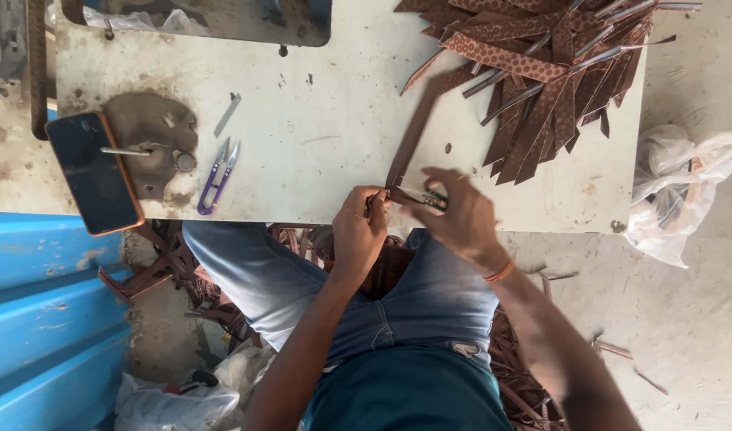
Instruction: Trim excess material from decorative leather strips using a thread clipper.
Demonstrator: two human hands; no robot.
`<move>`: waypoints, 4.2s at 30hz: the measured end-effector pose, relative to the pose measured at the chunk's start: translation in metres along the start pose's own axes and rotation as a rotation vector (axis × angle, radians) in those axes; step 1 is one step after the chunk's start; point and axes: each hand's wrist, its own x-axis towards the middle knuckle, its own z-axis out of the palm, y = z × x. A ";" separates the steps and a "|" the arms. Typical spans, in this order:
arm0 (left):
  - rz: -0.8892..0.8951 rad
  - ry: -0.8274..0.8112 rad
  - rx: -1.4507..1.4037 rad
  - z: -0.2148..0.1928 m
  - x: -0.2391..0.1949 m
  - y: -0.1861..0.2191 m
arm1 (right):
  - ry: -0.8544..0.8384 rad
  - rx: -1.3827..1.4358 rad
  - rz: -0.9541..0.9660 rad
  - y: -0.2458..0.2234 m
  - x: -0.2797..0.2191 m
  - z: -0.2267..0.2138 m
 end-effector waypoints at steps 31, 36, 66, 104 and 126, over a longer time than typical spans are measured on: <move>-0.114 -0.073 0.062 -0.019 0.007 0.013 | -0.050 -0.276 -0.325 0.000 0.014 0.002; -0.152 -0.063 -0.046 -0.013 0.003 -0.012 | -0.010 -0.152 -0.134 0.003 0.013 -0.014; -0.849 -0.161 -0.659 0.007 -0.102 -0.145 | 0.760 -0.290 -0.162 0.136 0.070 -0.021; -0.595 -0.151 -0.558 -0.021 0.021 0.009 | 0.360 0.203 0.059 -0.043 -0.029 -0.011; 0.096 -0.152 0.219 -0.021 0.019 0.012 | 0.129 0.219 0.377 -0.012 0.016 0.037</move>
